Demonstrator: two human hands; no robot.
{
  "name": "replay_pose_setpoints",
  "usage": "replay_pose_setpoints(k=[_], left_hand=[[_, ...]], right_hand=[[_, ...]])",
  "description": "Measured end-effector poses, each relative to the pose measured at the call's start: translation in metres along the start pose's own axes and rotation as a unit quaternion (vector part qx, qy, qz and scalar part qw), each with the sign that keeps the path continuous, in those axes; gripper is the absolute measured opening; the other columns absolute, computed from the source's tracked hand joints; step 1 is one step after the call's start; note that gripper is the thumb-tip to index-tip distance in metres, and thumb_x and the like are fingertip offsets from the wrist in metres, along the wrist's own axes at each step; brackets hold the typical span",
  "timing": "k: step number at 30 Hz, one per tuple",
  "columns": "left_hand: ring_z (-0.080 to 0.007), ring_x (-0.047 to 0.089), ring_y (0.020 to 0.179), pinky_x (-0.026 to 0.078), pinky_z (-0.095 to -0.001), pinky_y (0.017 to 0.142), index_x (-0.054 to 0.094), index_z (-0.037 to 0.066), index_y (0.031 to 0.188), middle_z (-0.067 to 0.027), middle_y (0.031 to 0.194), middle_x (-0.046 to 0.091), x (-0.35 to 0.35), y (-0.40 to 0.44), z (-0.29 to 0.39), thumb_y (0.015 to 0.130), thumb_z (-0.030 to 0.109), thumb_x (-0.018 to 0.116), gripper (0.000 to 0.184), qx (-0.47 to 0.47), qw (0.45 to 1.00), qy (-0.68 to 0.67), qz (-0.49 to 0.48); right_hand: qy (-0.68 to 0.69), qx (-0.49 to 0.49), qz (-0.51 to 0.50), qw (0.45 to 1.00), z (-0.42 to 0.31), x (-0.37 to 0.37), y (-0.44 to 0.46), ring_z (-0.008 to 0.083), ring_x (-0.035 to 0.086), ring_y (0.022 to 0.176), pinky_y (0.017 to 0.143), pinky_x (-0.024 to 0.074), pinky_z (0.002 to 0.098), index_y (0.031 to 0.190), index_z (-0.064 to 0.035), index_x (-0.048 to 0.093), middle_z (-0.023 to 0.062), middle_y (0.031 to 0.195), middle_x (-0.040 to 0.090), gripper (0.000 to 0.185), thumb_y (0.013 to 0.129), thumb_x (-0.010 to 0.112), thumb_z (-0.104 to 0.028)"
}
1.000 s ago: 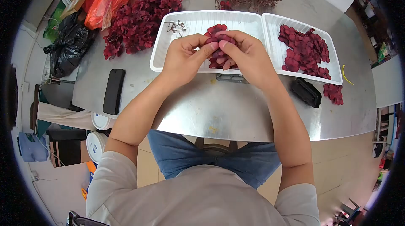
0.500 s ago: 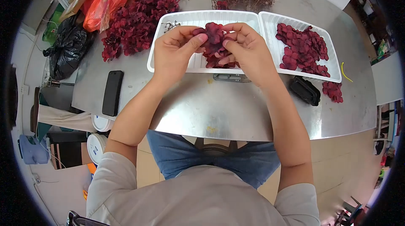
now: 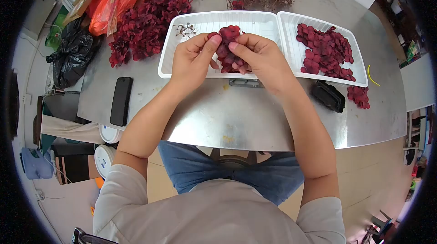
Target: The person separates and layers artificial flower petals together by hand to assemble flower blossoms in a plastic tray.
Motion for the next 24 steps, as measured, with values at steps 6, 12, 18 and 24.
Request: replay_pose_setpoints(k=[6, 12, 18, 24], left_hand=[[-0.0084, 0.056, 0.068, 0.048, -0.0220, 0.061, 0.073, -0.002, 0.103, -0.0029, 0.075, 0.065, -0.005, 0.006, 0.003, 0.102, 0.018, 0.064, 0.022, 0.078, 0.995, -0.030, 0.052], [-0.0071, 0.052, 0.066, 0.044, -0.0207, 0.061, 0.074, -0.001, 0.099, -0.0008, 0.074, 0.064, -0.023, 0.013, 0.000, 0.100, 0.019, 0.068, 0.021, 0.046, 0.993, -0.067, 0.082], [-0.0062, 0.051, 0.066, 0.041, -0.0189, 0.061, 0.075, -0.001, 0.096, 0.0001, 0.074, 0.064, -0.029, 0.014, -0.007, 0.097, 0.018, 0.072, 0.019, 0.026, 0.993, -0.047, 0.102], [-0.0059, 0.051, 0.066, 0.040, -0.0186, 0.062, 0.076, 0.000, 0.094, 0.0001, 0.074, 0.064, -0.028, 0.013, -0.005, 0.095, 0.018, 0.075, 0.019, 0.024, 0.993, -0.046, 0.103]], right_hand=[[-0.048, -0.023, 0.011, 0.999, -0.009, 0.003, -0.004, 0.0055, 0.049, 0.064, 0.059, 0.0432, 0.0175, 0.095, -0.0085, 0.067, -0.0024, 0.078, 0.060, 0.018, 0.100, 0.068, -0.025], [-0.083, -0.019, 0.018, 0.996, -0.012, 0.000, -0.004, 0.0036, 0.047, 0.062, 0.058, 0.0417, 0.0171, 0.094, -0.0095, 0.066, -0.0054, 0.076, 0.058, 0.019, 0.101, 0.067, -0.027], [-0.055, 0.000, 0.055, 0.997, -0.015, -0.008, -0.005, 0.0030, 0.045, 0.060, 0.056, 0.0409, 0.0172, 0.094, -0.0088, 0.067, -0.0057, 0.077, 0.058, 0.018, 0.101, 0.066, -0.026], [-0.059, -0.050, 0.061, 0.995, -0.020, -0.005, -0.004, 0.0039, 0.043, 0.055, 0.052, 0.0366, 0.0174, 0.092, -0.0071, 0.069, -0.0038, 0.071, 0.058, 0.017, 0.100, 0.067, -0.022]])
Point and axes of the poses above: each hand's wrist, its own y-axis towards the middle knuckle, its own x-axis out of the palm, z = x × y, the point moved 8 cm from there along y, towards the middle knuckle
